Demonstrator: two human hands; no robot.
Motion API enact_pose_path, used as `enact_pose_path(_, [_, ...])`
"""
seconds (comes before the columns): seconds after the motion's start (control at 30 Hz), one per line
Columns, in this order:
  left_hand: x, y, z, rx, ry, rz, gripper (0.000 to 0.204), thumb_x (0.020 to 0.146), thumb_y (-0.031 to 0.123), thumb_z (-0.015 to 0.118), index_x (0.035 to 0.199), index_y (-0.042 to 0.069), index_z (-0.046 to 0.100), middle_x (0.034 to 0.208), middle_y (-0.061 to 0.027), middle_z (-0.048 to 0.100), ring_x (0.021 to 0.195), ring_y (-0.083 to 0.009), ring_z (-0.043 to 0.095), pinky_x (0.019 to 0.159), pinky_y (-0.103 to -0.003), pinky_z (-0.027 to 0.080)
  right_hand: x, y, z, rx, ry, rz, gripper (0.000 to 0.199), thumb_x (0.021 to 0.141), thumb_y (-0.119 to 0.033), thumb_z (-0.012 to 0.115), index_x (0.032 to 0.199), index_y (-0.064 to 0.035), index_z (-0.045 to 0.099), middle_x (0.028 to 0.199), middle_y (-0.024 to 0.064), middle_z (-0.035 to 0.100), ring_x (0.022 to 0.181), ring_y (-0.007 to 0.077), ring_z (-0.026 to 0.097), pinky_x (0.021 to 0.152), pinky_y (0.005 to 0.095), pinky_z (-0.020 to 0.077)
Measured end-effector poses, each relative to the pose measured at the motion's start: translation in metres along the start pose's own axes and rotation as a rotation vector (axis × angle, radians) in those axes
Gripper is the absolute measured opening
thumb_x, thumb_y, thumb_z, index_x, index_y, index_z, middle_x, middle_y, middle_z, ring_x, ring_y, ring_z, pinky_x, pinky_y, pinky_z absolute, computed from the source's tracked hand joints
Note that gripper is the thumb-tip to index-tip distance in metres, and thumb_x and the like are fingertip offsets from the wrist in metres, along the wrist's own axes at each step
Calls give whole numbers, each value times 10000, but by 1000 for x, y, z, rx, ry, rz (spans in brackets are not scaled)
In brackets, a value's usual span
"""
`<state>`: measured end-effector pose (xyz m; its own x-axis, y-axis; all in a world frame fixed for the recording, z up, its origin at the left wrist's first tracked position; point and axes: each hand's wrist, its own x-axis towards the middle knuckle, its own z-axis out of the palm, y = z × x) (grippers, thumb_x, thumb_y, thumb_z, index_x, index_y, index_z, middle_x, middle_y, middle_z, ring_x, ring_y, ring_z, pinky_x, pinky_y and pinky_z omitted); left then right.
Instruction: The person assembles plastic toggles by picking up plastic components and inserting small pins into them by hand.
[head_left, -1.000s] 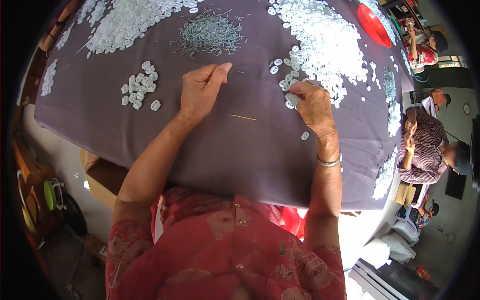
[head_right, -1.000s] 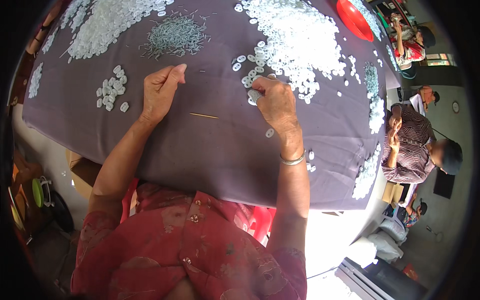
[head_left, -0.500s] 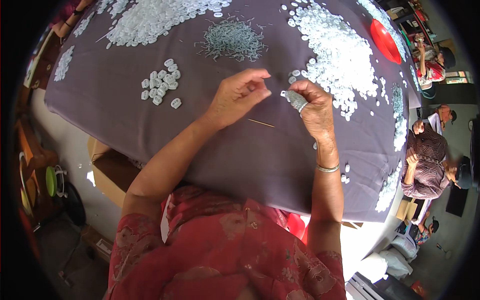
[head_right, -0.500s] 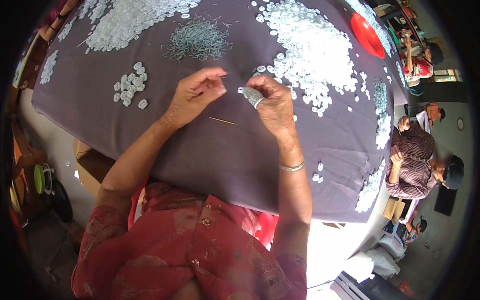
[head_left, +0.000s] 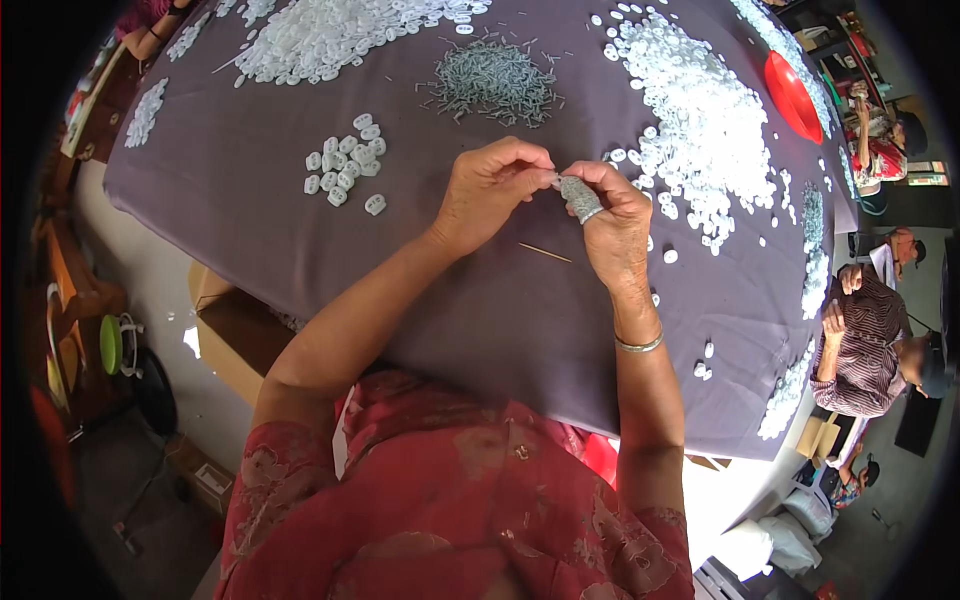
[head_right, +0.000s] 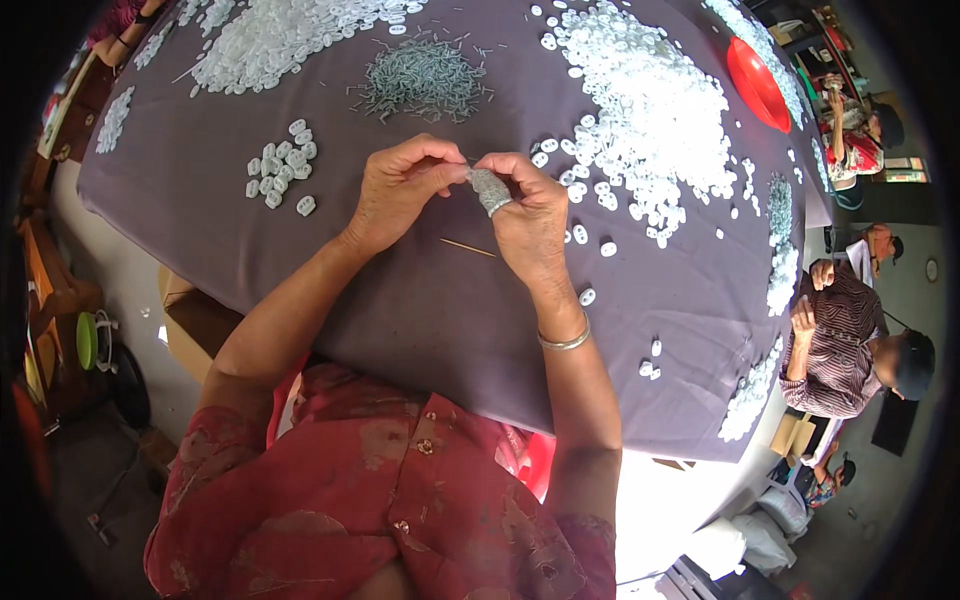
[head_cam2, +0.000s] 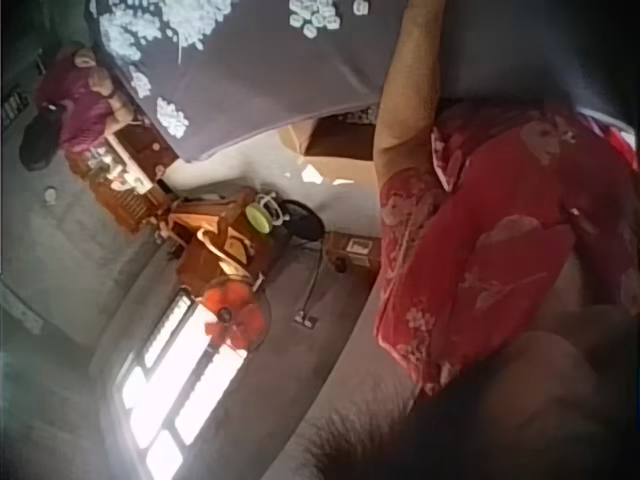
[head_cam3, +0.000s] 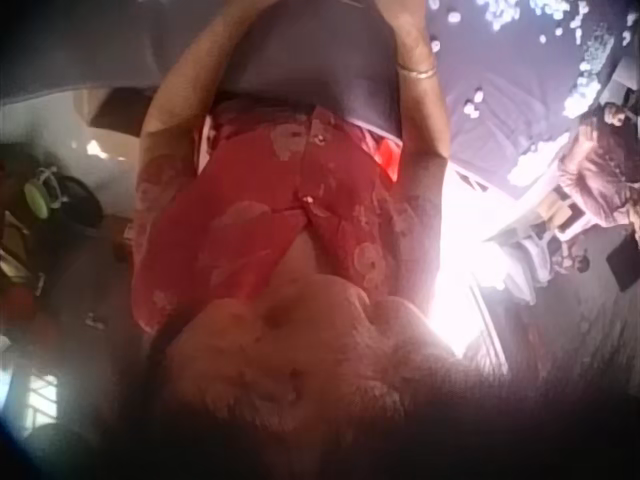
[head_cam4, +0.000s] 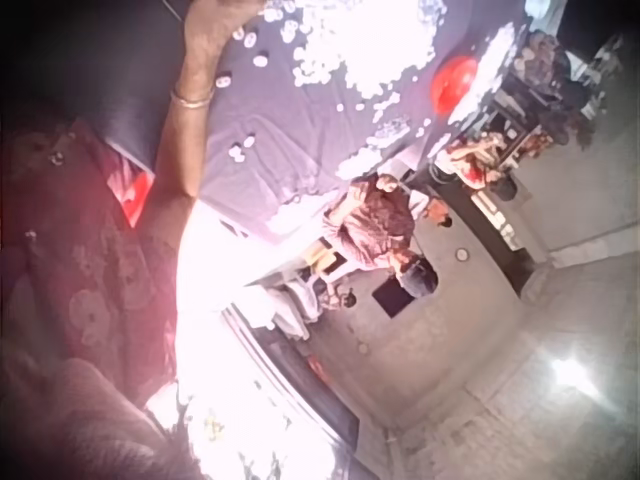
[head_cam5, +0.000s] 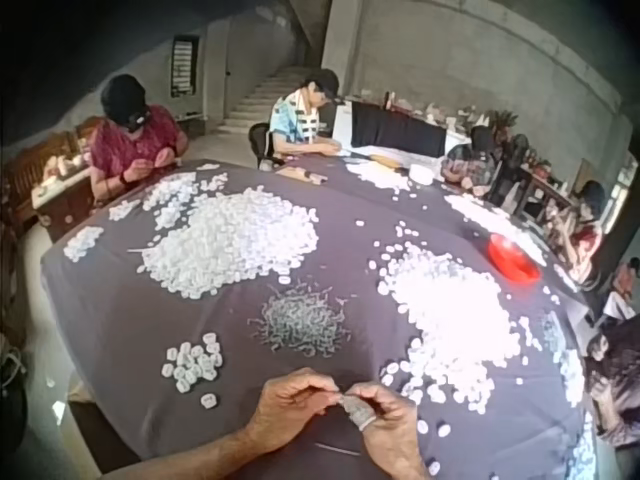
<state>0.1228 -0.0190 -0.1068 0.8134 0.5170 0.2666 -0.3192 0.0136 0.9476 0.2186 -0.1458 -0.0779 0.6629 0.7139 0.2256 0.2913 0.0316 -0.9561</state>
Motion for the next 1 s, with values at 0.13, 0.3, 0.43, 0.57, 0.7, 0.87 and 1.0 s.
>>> enact_pose_path(0.13, [3,1,-1,-106,-1,-133,80,846,38,624,920,20,645,846,-27,615,783,-92,584,642,-234,484,1,9,-4,259,-56,61,114,824,35,605,919,-13,643,818,28,624,661,78,533,602,214,435])
enact_pose_path(0.3, [3,-1,-4,-144,-32,-174,99,849,47,624,938,13,650,850,-39,620,784,-104,585,645,-242,486,2,18,-5,519,-91,166,122,816,0,637,935,-27,638,834,47,624,662,100,547,607,238,458])
enact_pose_path(0.43, [1,0,-4,-152,-29,-172,138,867,60,605,986,6,648,879,-57,624,789,-117,590,663,-253,503,2,20,-1,557,-85,211,109,823,-10,637,927,-35,616,832,44,627,675,96,561,599,226,470])
enact_pose_path(0.57, [-2,3,0,-181,-21,-203,154,884,76,586,1003,-5,641,913,-66,629,791,-124,592,681,-265,516,2,23,2,390,-85,49,104,824,2,635,907,-46,594,829,31,625,696,79,577,583,198,461])
enact_pose_path(0.7, [0,6,0,-223,-47,-234,166,884,80,590,1021,-1,635,914,-68,631,783,-127,594,680,-269,517,2,19,2,325,-43,33,112,825,16,630,906,-46,583,820,17,611,701,70,577,573,187,455])
enact_pose_path(0.87, [2,4,-3,-228,-78,-245,150,872,70,603,1003,-1,622,906,-70,643,818,-132,628,669,-254,520,1,14,2,148,-6,22,99,835,39,604,915,-17,619,836,19,599,703,70,582,544,196,461])
enact_pose_path(1.0, [1,6,-2,-247,-52,-229,129,873,76,606,977,1,624,891,-70,642,804,-134,632,656,-248,521,0,11,4,74,12,-50,109,840,44,592,927,-10,631,860,24,592,702,72,585,540,197,471])
